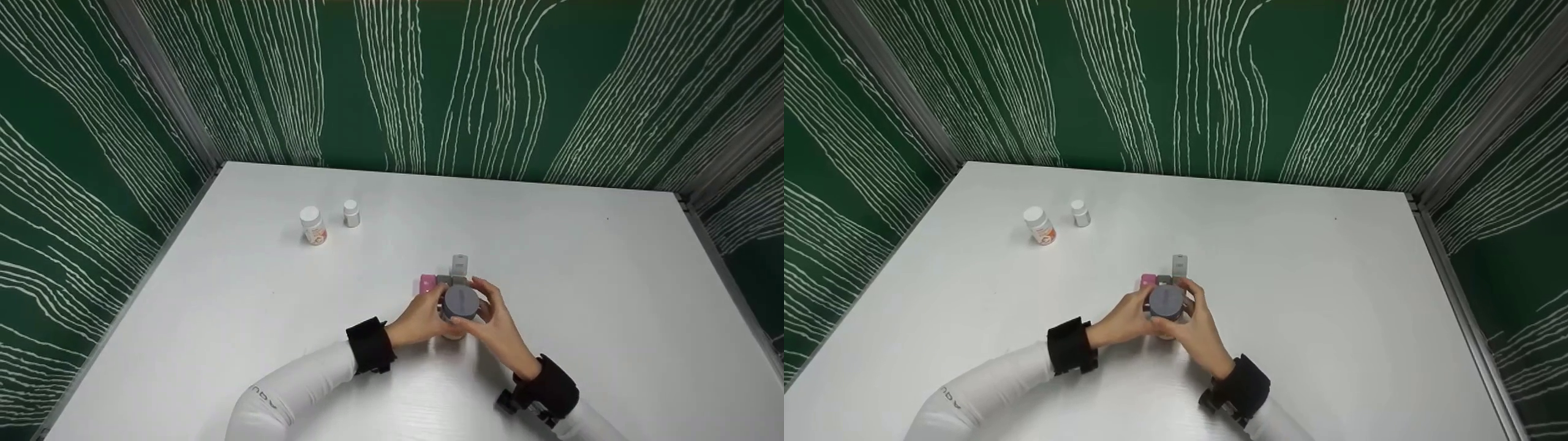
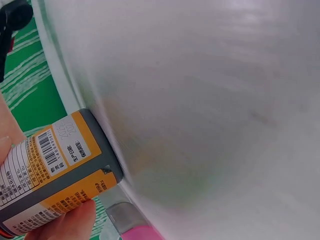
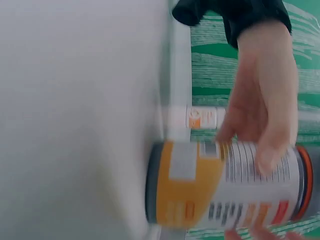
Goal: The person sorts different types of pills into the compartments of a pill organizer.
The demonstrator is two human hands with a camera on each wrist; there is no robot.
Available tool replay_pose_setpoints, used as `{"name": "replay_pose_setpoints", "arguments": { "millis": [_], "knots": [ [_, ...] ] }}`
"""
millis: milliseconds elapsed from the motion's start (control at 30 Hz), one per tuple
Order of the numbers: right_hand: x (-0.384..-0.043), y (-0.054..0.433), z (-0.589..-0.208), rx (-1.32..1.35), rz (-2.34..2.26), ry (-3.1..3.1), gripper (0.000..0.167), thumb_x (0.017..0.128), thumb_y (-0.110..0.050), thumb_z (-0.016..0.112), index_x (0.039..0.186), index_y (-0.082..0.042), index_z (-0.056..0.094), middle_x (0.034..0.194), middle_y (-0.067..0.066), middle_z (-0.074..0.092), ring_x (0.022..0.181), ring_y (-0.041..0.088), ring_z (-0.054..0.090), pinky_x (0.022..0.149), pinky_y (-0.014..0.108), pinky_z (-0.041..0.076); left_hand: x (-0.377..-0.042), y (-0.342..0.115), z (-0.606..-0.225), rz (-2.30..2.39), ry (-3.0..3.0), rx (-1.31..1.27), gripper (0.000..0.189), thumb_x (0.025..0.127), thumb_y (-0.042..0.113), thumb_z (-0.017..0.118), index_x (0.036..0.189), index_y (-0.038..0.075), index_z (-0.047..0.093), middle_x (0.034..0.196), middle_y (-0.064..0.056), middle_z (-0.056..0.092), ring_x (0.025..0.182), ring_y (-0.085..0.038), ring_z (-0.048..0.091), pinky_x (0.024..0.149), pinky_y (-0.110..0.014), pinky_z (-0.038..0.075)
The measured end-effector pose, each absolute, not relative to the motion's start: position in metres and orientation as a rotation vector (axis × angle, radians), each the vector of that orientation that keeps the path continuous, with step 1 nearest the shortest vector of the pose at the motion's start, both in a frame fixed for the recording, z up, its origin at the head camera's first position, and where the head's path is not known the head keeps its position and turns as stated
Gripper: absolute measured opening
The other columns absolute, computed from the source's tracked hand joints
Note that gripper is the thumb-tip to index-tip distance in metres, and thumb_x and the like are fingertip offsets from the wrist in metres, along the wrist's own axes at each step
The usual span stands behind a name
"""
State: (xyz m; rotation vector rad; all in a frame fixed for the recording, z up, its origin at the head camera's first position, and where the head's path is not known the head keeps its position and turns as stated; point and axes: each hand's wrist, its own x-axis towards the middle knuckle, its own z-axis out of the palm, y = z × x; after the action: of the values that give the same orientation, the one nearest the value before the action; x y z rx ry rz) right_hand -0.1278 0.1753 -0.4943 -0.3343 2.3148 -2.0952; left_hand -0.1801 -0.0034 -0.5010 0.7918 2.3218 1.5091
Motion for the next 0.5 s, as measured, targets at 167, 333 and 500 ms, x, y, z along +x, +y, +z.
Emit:
{"name": "replay_pose_setpoints", "arguments": {
  "millis": [167,333,500],
  "knots": [
    [-0.128,0.1652,-0.498,-0.254,-2.19,2.407,0.071,0.087,0.005,0.083,0.139,0.024,0.038,0.142,0.04,0.046,0.117,-0.013,0.054,0.106,0.012,0.042,-0.1801,-0.0029,-0.5003,1.521,2.32,0.82,0.057,0.078,0.002,0.087,0.126,-0.007,0.058,0.124,-0.022,0.069,0.117,-0.035,0.068,0.098,-0.024,0.052],
    [-0.1274,0.1686,-0.4995,-0.292,-2.192,2.444,0.064,0.087,0.008,0.082,0.138,0.025,0.047,0.138,0.042,0.054,0.118,-0.014,0.056,0.106,0.012,0.044,-0.1805,-0.0034,-0.5022,1.534,2.311,0.829,0.057,0.078,0.001,0.086,0.127,-0.008,0.057,0.125,-0.024,0.069,0.119,-0.037,0.068,0.099,-0.024,0.052],
    [-0.1288,0.1741,-0.4993,-0.29,-2.171,2.4,0.064,0.089,0.009,0.079,0.143,0.023,0.048,0.144,0.043,0.052,0.12,-0.012,0.056,0.106,0.013,0.045,-0.1805,-0.0041,-0.5022,1.533,2.308,0.835,0.06,0.079,0.001,0.087,0.129,-0.009,0.057,0.126,-0.025,0.069,0.121,-0.038,0.067,0.101,-0.025,0.052]
  ]
}}
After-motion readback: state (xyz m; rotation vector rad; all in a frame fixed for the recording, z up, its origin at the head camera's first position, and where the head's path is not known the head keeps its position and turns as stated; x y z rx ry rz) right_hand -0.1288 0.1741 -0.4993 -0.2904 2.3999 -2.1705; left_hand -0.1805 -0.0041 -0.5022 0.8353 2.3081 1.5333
